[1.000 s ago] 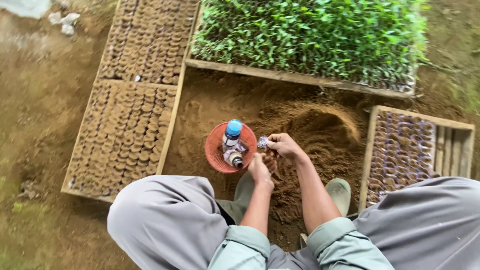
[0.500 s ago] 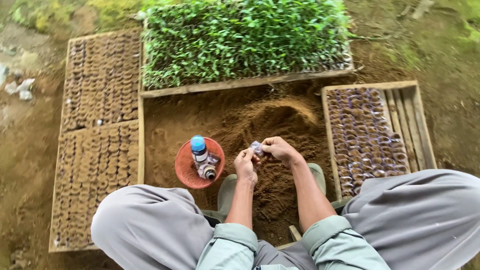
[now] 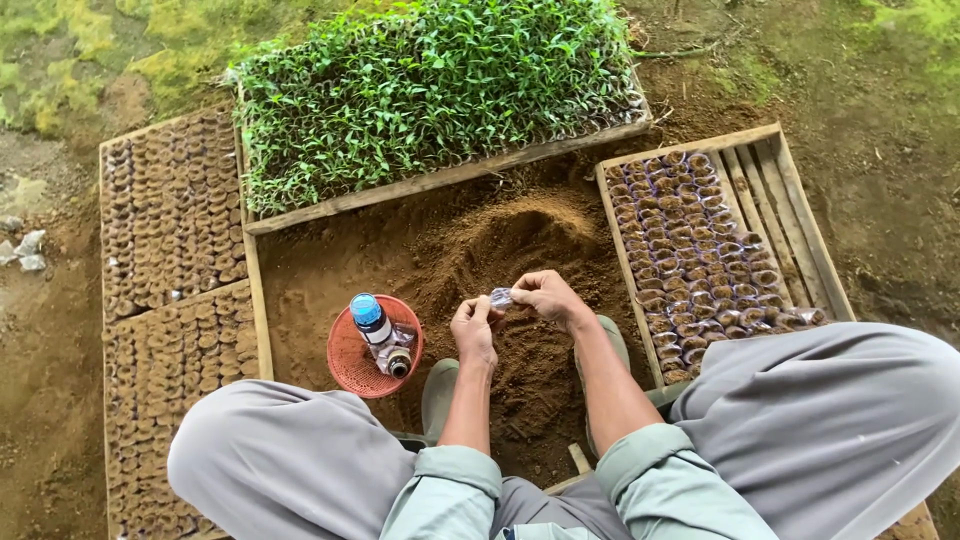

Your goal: Wrapping individual soil blocks with plastic film and arranging them in a wooden tray.

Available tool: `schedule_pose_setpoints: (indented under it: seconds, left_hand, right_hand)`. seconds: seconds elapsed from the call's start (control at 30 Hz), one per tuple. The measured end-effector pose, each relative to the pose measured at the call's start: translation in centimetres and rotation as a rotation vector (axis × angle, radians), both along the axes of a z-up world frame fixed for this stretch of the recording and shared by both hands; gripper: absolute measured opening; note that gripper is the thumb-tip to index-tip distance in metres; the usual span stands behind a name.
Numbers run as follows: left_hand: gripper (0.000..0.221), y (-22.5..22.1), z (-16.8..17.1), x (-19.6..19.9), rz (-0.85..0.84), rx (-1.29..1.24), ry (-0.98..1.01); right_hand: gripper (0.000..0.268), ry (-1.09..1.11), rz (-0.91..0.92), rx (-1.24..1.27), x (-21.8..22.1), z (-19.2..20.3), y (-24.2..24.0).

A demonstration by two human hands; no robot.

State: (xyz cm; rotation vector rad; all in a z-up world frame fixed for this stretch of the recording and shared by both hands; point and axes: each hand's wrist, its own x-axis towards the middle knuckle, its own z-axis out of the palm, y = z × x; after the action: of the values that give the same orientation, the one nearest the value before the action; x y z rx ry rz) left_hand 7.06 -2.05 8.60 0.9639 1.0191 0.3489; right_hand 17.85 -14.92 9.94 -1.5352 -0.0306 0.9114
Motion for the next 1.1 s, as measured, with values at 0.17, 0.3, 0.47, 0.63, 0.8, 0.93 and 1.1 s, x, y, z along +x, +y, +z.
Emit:
schedule_pose_setpoints:
  seconds: [0.17,0.3,0.47,0.63,0.8,0.93,1.1]
  left_hand:
    - [0.029,-0.2,1.3,0.3,0.001,-0.075,0.012]
    - [0.038,-0.4,2.1,0.2,-0.071,-0.152,0.036]
    - [0.023,-0.6,1.2,0.7,-0.086,-0.193,0.025]
    - [0.012,-1.2,4.3,0.5,-0.099,-0.196,0.002]
    - [0.007,-1.4,1.3,0.9,-0.106,-0.147,-0.010]
    - [0.007,-1.4,1.5,1.1,-0.094,-0.070,-0.013]
    - [0.006,-0.9,0.9,1.1,-0.098,-0.013,-0.026]
  right_hand:
    - [0.013,0.031,-0.053,0.014,0.1,0.0,-0.1]
    - [0.014,0.036,-0.090,0.011,-0.1,-0.8,0.1]
    - [0.026,0.031,-0.082,-0.016,-0.4,-1.3,0.1]
    - [0.033,0.091,-0.137,-0.015,-0.9,-0.1,0.3]
    - [0.033,0.117,-0.141,-0.028,-1.3,1.0,0.3]
    - [0.031,0.110,-0.123,-0.033,-1.3,0.8,0.3]
    - [0.018,0.062,-0.168,0.021,-0.8,0.2,-0.1]
